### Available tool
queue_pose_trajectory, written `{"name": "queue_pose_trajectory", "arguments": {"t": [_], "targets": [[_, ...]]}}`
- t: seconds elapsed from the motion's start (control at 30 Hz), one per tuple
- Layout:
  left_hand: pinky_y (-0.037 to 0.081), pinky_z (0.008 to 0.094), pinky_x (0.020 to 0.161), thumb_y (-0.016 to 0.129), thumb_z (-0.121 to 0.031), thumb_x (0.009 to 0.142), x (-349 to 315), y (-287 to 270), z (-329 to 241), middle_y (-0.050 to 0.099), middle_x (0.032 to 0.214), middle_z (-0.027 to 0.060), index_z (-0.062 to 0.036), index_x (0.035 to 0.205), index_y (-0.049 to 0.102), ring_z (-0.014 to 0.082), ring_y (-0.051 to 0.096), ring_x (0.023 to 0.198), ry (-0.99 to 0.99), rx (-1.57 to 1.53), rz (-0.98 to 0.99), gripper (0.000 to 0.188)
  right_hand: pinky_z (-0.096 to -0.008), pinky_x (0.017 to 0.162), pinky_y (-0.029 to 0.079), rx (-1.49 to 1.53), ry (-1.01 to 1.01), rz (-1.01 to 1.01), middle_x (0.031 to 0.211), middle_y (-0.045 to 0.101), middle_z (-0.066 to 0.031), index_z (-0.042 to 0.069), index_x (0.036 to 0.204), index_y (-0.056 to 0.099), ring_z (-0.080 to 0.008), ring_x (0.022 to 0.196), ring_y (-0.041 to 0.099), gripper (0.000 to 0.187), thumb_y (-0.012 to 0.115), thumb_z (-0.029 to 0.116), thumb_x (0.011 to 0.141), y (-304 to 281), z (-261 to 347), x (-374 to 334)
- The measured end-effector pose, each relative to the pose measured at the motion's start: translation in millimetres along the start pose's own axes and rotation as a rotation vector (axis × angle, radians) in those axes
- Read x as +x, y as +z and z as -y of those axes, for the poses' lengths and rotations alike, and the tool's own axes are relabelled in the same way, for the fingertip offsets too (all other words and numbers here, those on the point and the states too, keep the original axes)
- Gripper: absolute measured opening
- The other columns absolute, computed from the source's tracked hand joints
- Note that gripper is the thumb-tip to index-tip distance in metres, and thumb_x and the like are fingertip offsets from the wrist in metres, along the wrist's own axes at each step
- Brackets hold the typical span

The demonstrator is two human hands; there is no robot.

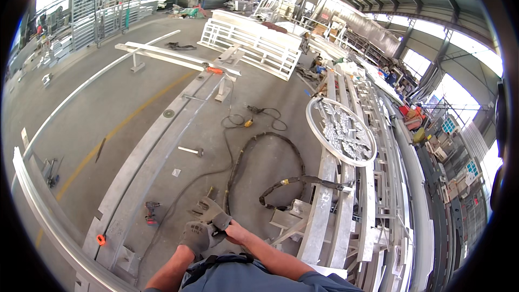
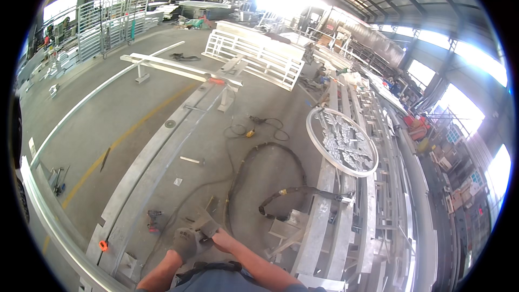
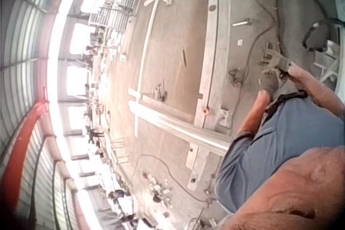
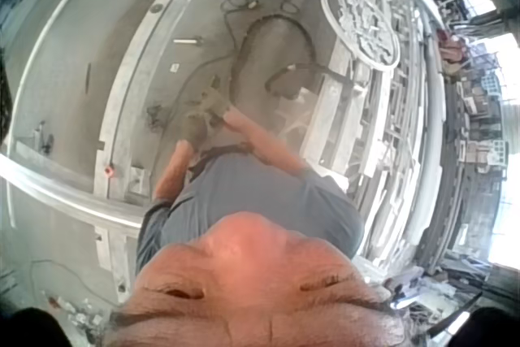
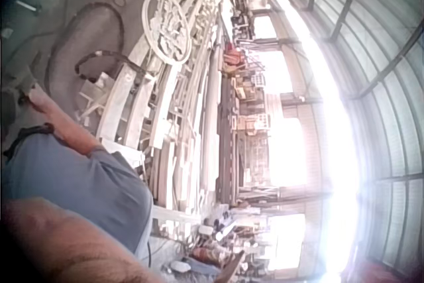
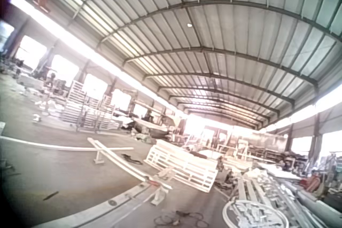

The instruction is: The person puts on gloves and welds a decorative metal panel featuring grape and leaf motifs. They use a welding torch to tack and fuse sections of the circular frame and internal decorative elements.

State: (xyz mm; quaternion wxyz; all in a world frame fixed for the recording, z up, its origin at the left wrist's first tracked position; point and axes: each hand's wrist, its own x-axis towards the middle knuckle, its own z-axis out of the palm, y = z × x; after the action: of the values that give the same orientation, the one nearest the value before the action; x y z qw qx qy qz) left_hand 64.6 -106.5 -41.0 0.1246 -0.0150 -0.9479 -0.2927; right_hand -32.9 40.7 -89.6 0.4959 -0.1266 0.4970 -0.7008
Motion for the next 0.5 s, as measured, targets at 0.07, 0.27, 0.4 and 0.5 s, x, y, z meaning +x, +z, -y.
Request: {"name": "queue_pose_trajectory", "arguments": {"t": [0.07,0.27,0.4,0.5], "targets": [[0.054,0.0465,0.064,0.071,-0.043,0.084,3,-7,-8,0.074,0.083,0.0093,-0.0202,0.089,0.077,0.0322,0.071,0.071,0.005,-0.040,-0.011,0.024,-0.0341,0.112,0.039,0.028,0.041,0.031,0.145,0.054,-0.0058,0.003,0.147,0.049,-0.0175,0.131,0.050,0.049,0.059,0.027,0.105,-3,1,-2],[0.052,0.0483,0.061,0.071,-0.038,0.083,0,3,-14,0.073,0.078,0.0110,-0.0151,0.084,0.076,0.0324,0.070,0.068,-0.074,0.067,-0.035,0.023,-0.0374,0.116,0.038,-0.035,-0.058,0.083,0.148,0.052,-0.0066,0.008,0.151,0.044,-0.0203,0.135,0.049,0.049,0.058,0.014,0.105,-14,-1,5],[0.050,0.0506,0.061,0.067,-0.036,0.085,1,1,-24,0.071,0.076,0.0148,-0.0133,0.082,0.077,0.0362,0.069,0.067,-0.167,0.144,0.005,0.024,-0.0373,0.112,0.039,-0.020,-0.153,-0.006,0.143,0.056,-0.0086,0.005,0.144,0.049,-0.0218,0.132,0.052,0.047,0.062,0.011,0.100,-9,6,3],[0.051,0.0520,0.063,0.062,-0.038,0.089,-1,-1,-35,0.072,0.079,0.0178,-0.0110,0.083,0.077,0.0380,0.070,0.069,-0.259,0.158,0.193,0.031,-0.0400,0.097,0.048,-0.355,-0.312,-0.128,0.122,0.067,-0.0180,0.001,0.119,0.066,-0.0301,0.116,0.061,0.030,0.066,0.009,0.090,-39,-17,16]]}}
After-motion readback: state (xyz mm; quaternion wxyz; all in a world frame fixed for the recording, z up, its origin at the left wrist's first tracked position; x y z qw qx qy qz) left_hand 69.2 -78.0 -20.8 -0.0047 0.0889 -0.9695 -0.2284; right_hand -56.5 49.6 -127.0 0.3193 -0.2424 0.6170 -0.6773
